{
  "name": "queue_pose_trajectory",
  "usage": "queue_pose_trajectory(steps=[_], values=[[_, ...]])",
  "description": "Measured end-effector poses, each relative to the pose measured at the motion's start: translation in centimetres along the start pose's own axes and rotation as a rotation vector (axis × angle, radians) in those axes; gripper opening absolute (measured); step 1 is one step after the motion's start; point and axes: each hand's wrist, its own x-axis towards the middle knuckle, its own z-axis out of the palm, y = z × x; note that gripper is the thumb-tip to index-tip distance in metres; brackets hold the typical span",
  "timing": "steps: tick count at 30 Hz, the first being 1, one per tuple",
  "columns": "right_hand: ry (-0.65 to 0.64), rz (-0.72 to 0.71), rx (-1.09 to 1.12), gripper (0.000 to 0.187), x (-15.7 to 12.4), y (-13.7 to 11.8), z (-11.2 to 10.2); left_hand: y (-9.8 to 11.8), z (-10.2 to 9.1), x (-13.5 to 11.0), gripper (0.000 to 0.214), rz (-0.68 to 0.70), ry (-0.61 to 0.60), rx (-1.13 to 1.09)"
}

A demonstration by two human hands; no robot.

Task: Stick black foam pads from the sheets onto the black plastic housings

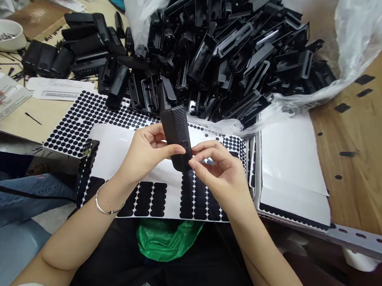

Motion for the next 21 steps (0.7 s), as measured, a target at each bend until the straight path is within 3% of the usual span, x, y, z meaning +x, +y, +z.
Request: queue_pose_trajectory(steps=[21], values=[[0.082, -0.035, -0.053, 0.011, -0.11, 0.49, 0.67, 0.33, 0.18, -0.18, 0.037, 0.087, 0.016, 0.132]])
